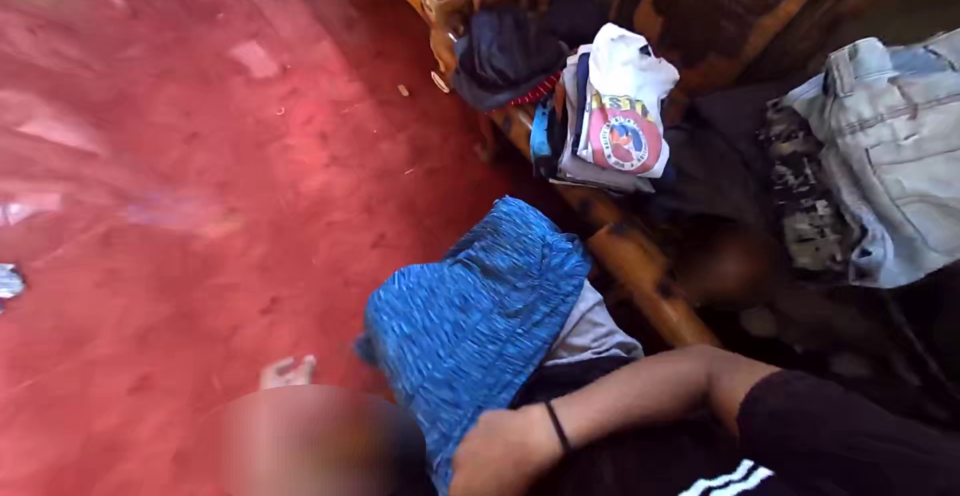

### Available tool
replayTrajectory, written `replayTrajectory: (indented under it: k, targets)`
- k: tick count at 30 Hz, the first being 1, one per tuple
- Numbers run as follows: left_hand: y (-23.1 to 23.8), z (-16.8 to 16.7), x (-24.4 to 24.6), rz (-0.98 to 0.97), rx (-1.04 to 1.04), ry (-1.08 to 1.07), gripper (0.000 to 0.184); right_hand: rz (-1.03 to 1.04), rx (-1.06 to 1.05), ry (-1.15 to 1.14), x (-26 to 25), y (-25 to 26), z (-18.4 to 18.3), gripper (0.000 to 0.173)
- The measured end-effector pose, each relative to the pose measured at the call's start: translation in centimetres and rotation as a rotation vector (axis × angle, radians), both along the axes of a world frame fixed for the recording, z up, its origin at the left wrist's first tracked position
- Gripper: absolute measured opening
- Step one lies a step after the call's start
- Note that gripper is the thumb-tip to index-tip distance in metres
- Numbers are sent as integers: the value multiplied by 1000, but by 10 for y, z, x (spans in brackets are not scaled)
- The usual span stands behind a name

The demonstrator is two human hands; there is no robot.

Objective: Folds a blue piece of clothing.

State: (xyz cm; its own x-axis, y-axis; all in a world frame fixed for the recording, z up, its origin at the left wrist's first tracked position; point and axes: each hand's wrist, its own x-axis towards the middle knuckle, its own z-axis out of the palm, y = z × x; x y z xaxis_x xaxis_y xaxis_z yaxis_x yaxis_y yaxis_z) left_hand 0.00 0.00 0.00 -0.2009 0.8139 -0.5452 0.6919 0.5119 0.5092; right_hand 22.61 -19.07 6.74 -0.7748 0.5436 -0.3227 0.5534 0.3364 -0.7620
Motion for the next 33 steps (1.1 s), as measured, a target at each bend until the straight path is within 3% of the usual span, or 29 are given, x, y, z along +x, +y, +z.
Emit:
replayTrajectory:
  k: [2, 4, 7, 9, 12, 16, 18, 23, 25, 27, 30, 33]
  targets:
    - [-49, 7, 12, -21, 52, -97, 50, -268, -7, 15, 38, 24, -11, 26]
    - [-96, -5, 10, -171, 159, -196, 48, -629, -11, -132, 87, 46, -28, 31]
    - [-134, -10, 45, -308, 319, -91, 43, -1101, -10, -331, 170, 61, -70, 33]
    - [-139, -4, 85, -383, 438, -39, 38, -1277, 21, -341, 212, 56, -99, 45]
    - [-123, -4, 143, -603, 506, -147, 29, -1235, -71, -287, 245, 44, -118, 61]
    - [-97, -16, 182, -984, 320, -191, 38, -1129, -87, -158, 258, 28, -117, 29]
    - [-97, -22, 177, -1031, 308, -156, 40, -1027, -80, -147, 258, 17, -111, 21]
    - [-139, -32, 106, -761, 498, 49, 61, -907, 159, -123, 242, -44, -91, 19]
    - [-168, -31, 75, -524, 415, 87, 78, -887, 219, -64, 239, -67, -82, 20]
    - [-194, -33, 53, -235, 234, -14, 92, -872, 238, 28, 238, -79, -76, 21]
    - [-214, -44, 40, 130, 75, -205, 77, -933, 168, 96, 237, -80, -77, 24]
    - [-210, -54, 37, 288, 102, -268, 47, -1078, -182, -72, 241, -63, -86, 47]
